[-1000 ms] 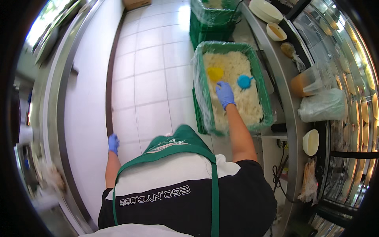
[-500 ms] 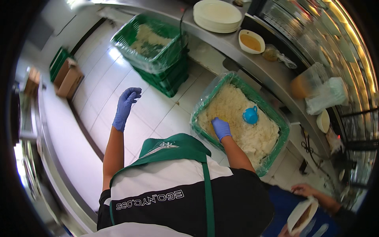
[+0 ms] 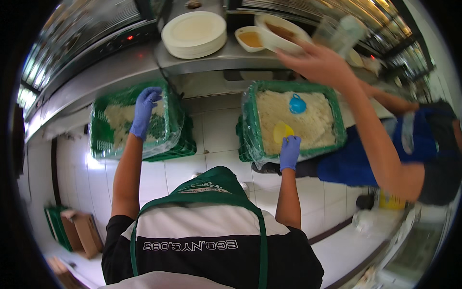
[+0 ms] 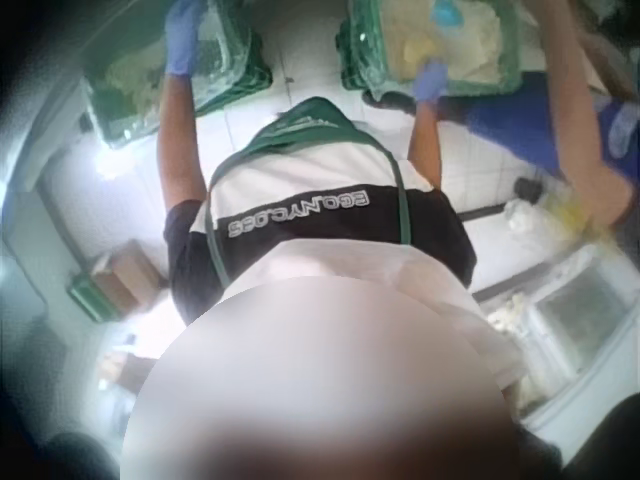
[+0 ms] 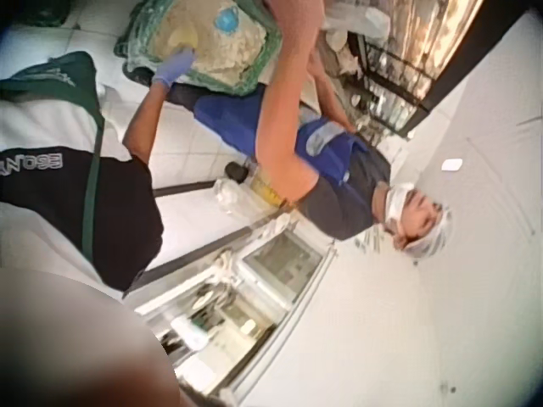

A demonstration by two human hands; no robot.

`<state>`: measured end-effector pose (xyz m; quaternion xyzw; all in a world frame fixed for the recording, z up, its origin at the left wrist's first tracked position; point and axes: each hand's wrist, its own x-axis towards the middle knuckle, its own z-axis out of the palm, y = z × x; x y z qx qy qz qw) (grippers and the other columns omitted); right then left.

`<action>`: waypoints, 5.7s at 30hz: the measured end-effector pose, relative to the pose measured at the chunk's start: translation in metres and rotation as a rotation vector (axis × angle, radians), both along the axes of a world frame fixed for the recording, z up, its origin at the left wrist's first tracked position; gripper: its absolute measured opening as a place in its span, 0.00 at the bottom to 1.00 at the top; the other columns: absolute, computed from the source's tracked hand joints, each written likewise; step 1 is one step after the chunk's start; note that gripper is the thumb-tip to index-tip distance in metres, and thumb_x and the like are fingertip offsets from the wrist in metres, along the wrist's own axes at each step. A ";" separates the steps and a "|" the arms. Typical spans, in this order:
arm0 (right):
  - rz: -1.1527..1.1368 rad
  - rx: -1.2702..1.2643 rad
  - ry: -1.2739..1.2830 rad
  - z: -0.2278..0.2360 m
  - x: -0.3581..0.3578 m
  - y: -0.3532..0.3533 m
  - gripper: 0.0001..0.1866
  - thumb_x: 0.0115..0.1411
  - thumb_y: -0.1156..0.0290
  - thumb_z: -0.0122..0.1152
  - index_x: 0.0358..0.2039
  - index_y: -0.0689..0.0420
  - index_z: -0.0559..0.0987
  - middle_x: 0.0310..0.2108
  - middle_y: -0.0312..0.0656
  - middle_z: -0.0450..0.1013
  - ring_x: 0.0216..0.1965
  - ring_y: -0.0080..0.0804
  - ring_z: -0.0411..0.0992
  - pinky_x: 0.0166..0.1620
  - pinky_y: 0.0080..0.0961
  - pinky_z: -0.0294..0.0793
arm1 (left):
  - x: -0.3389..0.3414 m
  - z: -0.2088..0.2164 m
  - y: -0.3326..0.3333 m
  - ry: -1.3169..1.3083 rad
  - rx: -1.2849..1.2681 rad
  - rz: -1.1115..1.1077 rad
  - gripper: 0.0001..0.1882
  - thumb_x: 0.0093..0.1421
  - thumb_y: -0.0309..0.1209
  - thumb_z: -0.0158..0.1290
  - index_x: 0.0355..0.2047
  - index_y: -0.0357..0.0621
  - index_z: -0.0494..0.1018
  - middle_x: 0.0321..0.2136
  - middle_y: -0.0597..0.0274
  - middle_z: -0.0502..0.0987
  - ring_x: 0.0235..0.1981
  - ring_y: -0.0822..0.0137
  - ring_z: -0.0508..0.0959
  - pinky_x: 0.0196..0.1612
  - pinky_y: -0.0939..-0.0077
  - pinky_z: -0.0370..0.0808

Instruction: The person scoops rice from a large green bin onto white plates using a yellow scoop, then retrieves cooked meat from a heated display case and places it on the plates. The person also briefly handles a plastic bag and a water bottle at the checkout counter before returning to serve more rice.

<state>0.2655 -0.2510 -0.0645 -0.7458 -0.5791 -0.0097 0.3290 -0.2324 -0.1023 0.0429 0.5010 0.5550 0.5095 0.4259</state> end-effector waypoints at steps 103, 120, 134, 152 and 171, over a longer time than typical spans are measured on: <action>0.216 -0.786 0.144 -0.087 0.132 0.117 0.14 0.52 0.57 0.55 0.31 0.51 0.82 0.32 0.48 0.76 0.37 0.45 0.73 0.44 0.37 0.70 | 0.190 -0.044 -0.030 -0.372 -0.589 0.172 0.24 0.60 0.30 0.52 0.55 0.36 0.61 0.48 0.53 0.72 0.46 0.59 0.75 0.49 0.65 0.74; 0.049 -0.481 1.467 -0.017 0.094 0.088 0.11 0.56 0.68 0.62 0.31 0.64 0.77 0.30 0.38 0.72 0.31 0.25 0.73 0.38 0.20 0.74 | 0.193 -0.076 0.034 -0.299 -0.508 -0.136 0.19 0.62 0.27 0.49 0.52 0.34 0.65 0.44 0.55 0.75 0.41 0.65 0.77 0.45 0.73 0.74; 0.167 -0.199 0.297 0.052 -0.029 0.102 0.24 0.55 0.72 0.57 0.53 0.59 0.69 0.55 0.53 0.66 0.56 0.49 0.64 0.56 0.35 0.67 | 0.273 -0.121 0.039 -0.448 -0.614 -0.333 0.19 0.63 0.29 0.49 0.53 0.35 0.65 0.43 0.56 0.75 0.39 0.68 0.77 0.42 0.74 0.75; -0.185 -0.420 0.012 0.058 -0.059 0.122 0.14 0.59 0.65 0.54 0.43 0.60 0.71 0.31 0.52 0.75 0.35 0.48 0.74 0.36 0.42 0.72 | 0.266 -0.157 0.025 -0.583 -0.594 -0.361 0.18 0.62 0.27 0.50 0.52 0.38 0.64 0.44 0.56 0.74 0.41 0.65 0.77 0.44 0.70 0.77; 0.107 -0.204 0.115 0.043 -0.031 0.109 0.09 0.63 0.65 0.51 0.32 0.59 0.70 0.22 0.54 0.70 0.24 0.54 0.70 0.26 0.42 0.67 | 0.254 -0.151 0.018 -0.642 -0.612 -0.296 0.19 0.63 0.29 0.50 0.53 0.38 0.64 0.45 0.55 0.74 0.42 0.64 0.77 0.45 0.68 0.77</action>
